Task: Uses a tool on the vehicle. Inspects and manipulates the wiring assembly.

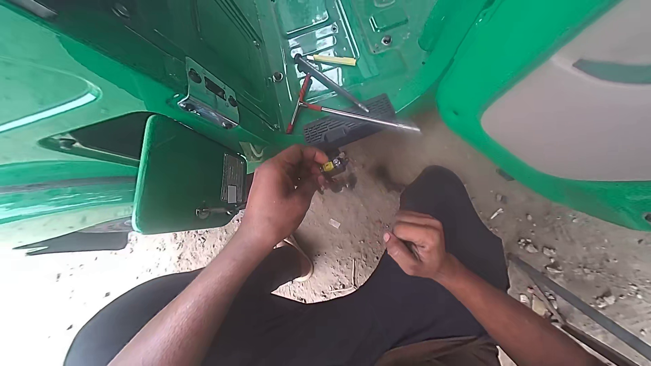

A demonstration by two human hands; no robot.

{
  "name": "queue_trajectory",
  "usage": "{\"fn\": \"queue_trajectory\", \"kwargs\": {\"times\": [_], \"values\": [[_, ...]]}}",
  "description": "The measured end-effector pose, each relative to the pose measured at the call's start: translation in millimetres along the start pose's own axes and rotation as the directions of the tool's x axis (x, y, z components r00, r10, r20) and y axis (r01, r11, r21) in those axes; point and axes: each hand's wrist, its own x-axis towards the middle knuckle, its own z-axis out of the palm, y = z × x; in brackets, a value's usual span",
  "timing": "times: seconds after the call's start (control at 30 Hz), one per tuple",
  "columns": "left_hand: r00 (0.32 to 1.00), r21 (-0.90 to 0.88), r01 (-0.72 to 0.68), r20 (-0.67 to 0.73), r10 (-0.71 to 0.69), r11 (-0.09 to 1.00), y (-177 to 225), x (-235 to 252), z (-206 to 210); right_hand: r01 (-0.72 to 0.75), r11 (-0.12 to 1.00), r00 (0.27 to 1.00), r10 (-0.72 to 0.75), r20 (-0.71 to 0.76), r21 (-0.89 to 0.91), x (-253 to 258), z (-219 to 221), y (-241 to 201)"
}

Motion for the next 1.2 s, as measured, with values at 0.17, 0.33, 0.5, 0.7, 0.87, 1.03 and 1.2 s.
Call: {"fn": "queue_trajectory", "kwargs": {"times": [0.17,0.33,0.5,0.7,0.87,1.03,1.2], "values": [[1.000,0.051,-0.014,-0.020,0.015,0.999,1,2,-10,-0.152,0.986,0.984,0.158,0.087,-0.072,1,11,-13],[0.998,0.055,0.016,-0.056,-0.013,0.998,5,3,-27,-0.323,0.916,0.798,0.399,0.451,-0.239,6,22,-21],[0.999,0.003,0.010,-0.041,-0.010,1.000,8,3,-32,-0.109,0.945,0.752,0.281,0.597,-0.308,2,29,-18],[0.999,-0.047,0.008,-0.035,-0.009,0.999,9,4,-33,0.055,0.944,0.776,0.164,0.609,-0.325,9,37,-17],[0.999,0.007,-0.018,-0.034,0.018,1.000,13,5,-33,0.104,0.977,0.875,-0.002,0.484,-0.185,15,53,-18],[0.999,0.027,-0.028,-0.025,0.029,0.999,11,8,-32,0.046,0.994,0.849,0.014,0.528,-0.101,23,59,-21],[0.999,0.015,-0.025,-0.023,0.025,1.000,11,10,-36,-0.010,0.999,0.999,0.012,0.050,-0.035,43,44,-26]]}}
